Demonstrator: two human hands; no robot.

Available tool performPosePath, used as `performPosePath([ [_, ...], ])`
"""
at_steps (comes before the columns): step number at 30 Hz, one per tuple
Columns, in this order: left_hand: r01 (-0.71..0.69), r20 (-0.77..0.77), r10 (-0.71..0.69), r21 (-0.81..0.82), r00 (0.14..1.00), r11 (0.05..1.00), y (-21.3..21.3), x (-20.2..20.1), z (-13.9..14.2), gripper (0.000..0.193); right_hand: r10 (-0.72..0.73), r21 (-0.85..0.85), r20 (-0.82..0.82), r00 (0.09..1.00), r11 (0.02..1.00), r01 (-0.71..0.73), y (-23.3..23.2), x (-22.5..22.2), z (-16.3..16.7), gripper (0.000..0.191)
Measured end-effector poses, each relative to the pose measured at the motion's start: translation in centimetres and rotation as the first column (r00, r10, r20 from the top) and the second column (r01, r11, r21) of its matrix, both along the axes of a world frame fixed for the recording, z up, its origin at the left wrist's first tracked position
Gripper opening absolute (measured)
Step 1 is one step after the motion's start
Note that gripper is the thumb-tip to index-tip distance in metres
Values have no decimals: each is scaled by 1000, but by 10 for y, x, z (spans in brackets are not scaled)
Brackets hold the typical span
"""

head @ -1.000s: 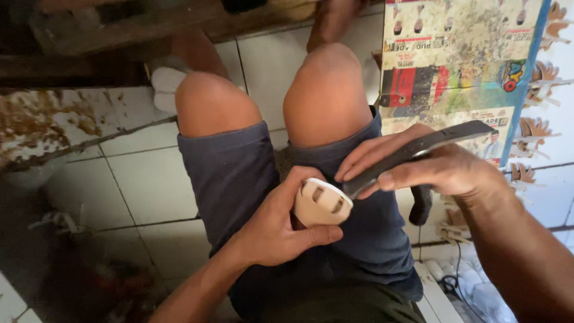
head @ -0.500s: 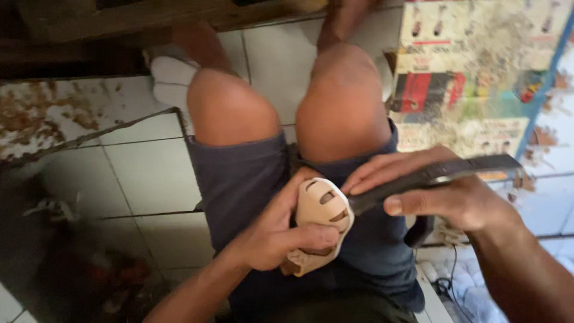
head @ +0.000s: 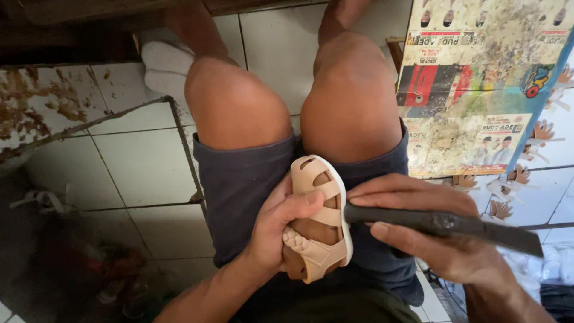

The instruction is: The person sits on the floor assembling a sandal: they fit the strapped upper over a wooden shoe last, press and trim the sole edge with a hand blade, heat the sole over a small gas burner, and press the sole and upper together by hand, working the piece over repeatedly.

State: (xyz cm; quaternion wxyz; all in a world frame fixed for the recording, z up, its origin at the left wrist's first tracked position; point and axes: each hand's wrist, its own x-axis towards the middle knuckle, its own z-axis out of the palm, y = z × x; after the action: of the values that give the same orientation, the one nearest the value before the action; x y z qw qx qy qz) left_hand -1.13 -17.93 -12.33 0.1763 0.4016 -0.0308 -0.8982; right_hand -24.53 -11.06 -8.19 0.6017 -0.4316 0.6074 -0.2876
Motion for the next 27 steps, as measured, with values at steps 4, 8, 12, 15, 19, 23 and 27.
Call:
performPosePath([
  [4,-25,-24,25,-18,999,1000,3,-1,-4,44,-41,8,35,999,999,41,5,9,4,30],
  [8,-38,42,39,-44,998,998,7,-4,-11,42,-46,-17,-60,997,999,45,8,22,8,32],
  [12,-58,95,64,-64,993,996,11,-8,-14,40,-14,-97,-163,986,995,-1,19,24,6,32],
  [15,-65,83,73,-100,994,993,16,-10,-7,40,13,-17,-52,999,1000,-14,32,12,3,32],
  [19,-115,41,118,-56,992,992,19,-11,5,41,-182,146,179,967,977,157,53,7,2,32],
  [23,-125,54,128,-63,990,990,20,-14,9,42,-235,96,126,964,970,224,67,23,3,31],
  [27,-132,78,139,-87,987,987,19,-15,6,41,-234,22,-116,965,971,238,67,37,12,31],
])
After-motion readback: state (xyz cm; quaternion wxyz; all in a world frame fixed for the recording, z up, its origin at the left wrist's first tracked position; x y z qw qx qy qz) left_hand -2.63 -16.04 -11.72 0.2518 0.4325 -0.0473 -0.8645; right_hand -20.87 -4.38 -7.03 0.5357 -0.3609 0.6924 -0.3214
